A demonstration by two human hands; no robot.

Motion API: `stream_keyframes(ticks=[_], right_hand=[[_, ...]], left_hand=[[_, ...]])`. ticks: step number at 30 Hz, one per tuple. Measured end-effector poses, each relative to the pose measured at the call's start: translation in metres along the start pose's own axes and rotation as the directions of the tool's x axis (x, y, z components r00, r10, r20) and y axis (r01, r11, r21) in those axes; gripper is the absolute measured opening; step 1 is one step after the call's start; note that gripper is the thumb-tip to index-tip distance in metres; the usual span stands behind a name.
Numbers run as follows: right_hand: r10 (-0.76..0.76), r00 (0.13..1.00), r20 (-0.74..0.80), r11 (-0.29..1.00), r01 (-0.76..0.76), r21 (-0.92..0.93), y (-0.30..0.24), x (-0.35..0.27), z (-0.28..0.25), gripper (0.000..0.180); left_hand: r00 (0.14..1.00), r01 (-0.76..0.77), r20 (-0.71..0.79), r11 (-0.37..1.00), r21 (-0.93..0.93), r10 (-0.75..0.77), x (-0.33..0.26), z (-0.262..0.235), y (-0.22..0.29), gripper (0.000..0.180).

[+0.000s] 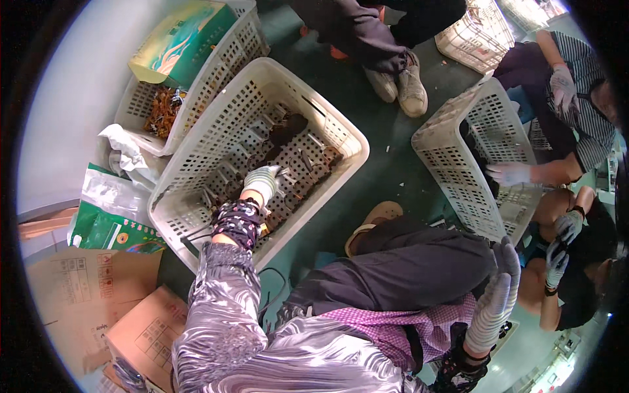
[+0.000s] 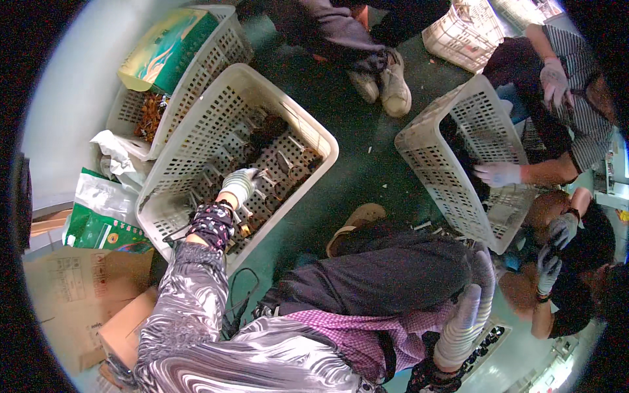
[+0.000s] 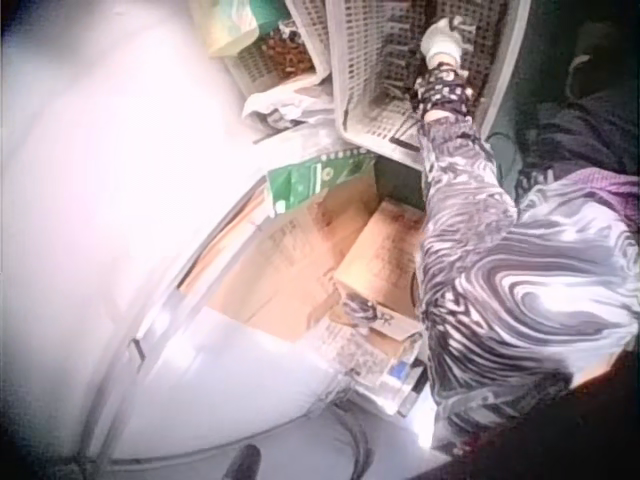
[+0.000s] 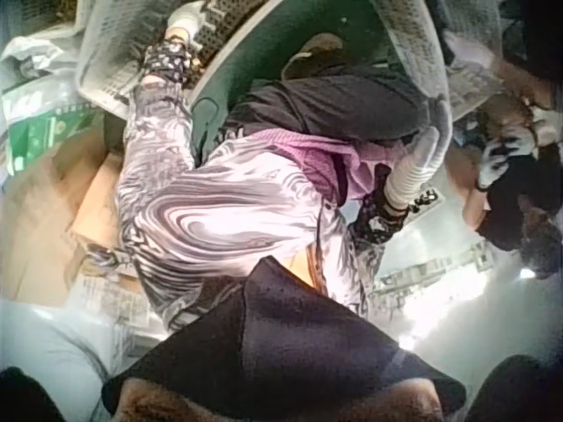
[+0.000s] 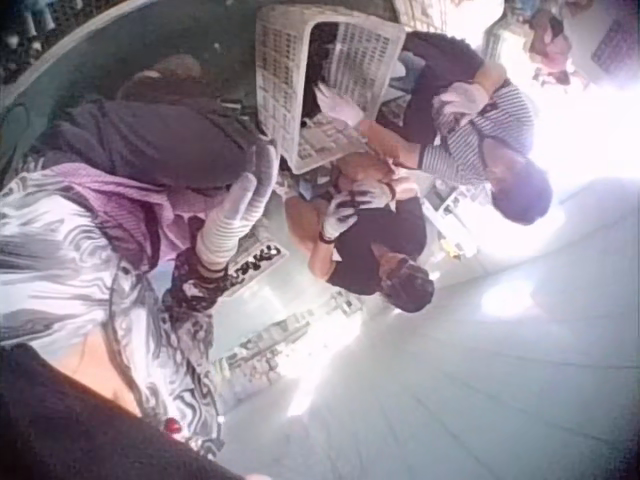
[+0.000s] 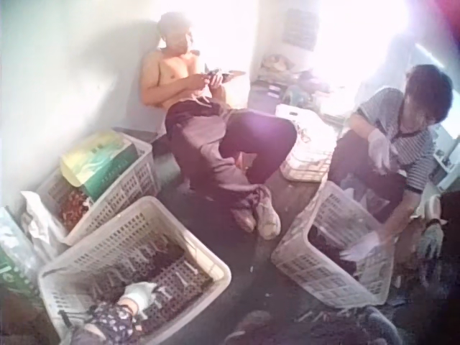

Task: Assembling black circular plastic components onto metal brackets/hardware.

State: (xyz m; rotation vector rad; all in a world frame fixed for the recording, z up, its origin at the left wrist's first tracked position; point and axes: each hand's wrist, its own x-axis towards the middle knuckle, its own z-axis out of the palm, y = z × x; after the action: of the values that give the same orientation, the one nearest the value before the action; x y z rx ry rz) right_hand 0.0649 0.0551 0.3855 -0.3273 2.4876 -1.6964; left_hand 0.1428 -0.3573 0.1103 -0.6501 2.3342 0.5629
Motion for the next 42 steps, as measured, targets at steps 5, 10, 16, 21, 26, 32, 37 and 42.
stream_keyframes(ticks=[5,10,16,21,26,32,37,42], right_hand=[[0.070,0.997,-0.035,0.997,-0.071,-0.039,-0.001,-0.001,-0.001,0.043],[0.138,0.989,-0.058,0.989,-0.141,-0.049,0.000,-0.001,0.004,0.042],[0.122,0.991,-0.056,0.991,-0.119,0.060,0.004,0.003,-0.004,0.044],[0.108,0.994,-0.028,0.994,-0.108,0.001,0.009,0.008,-0.005,0.047],[0.148,0.988,-0.038,0.988,-0.146,0.052,0.000,0.008,0.001,0.047],[0.148,0.989,-0.014,0.989,-0.148,0.006,0.006,0.010,0.001,0.047],[0.142,0.990,0.005,0.990,-0.142,-0.006,0.007,0.012,-0.003,0.048],[0.157,0.987,-0.011,0.988,-0.157,0.001,0.002,0.008,-0.001,0.043]], left_hand=[[0.983,-0.140,-0.126,0.989,-0.048,0.133,0.041,0.025,-0.003,0.026],[0.984,-0.153,-0.089,0.988,0.015,0.153,0.062,0.012,0.023,0.024],[0.916,-0.105,-0.397,0.915,-0.388,-0.063,0.066,0.035,0.033,0.036],[0.723,-0.090,-0.558,0.745,-0.661,-0.408,0.060,0.034,0.011,0.045],[0.669,0.169,-0.543,0.815,-0.555,-0.508,0.045,0.009,-0.004,0.048],[0.678,0.209,-0.643,0.932,-0.295,-0.356,0.036,0.007,-0.027,0.037],[0.906,-0.221,-0.365,0.975,0.019,0.213,0.046,-0.015,0.021,0.029],[0.958,-0.188,-0.175,0.960,0.208,0.226,0.087,-0.004,0.047,0.030]])
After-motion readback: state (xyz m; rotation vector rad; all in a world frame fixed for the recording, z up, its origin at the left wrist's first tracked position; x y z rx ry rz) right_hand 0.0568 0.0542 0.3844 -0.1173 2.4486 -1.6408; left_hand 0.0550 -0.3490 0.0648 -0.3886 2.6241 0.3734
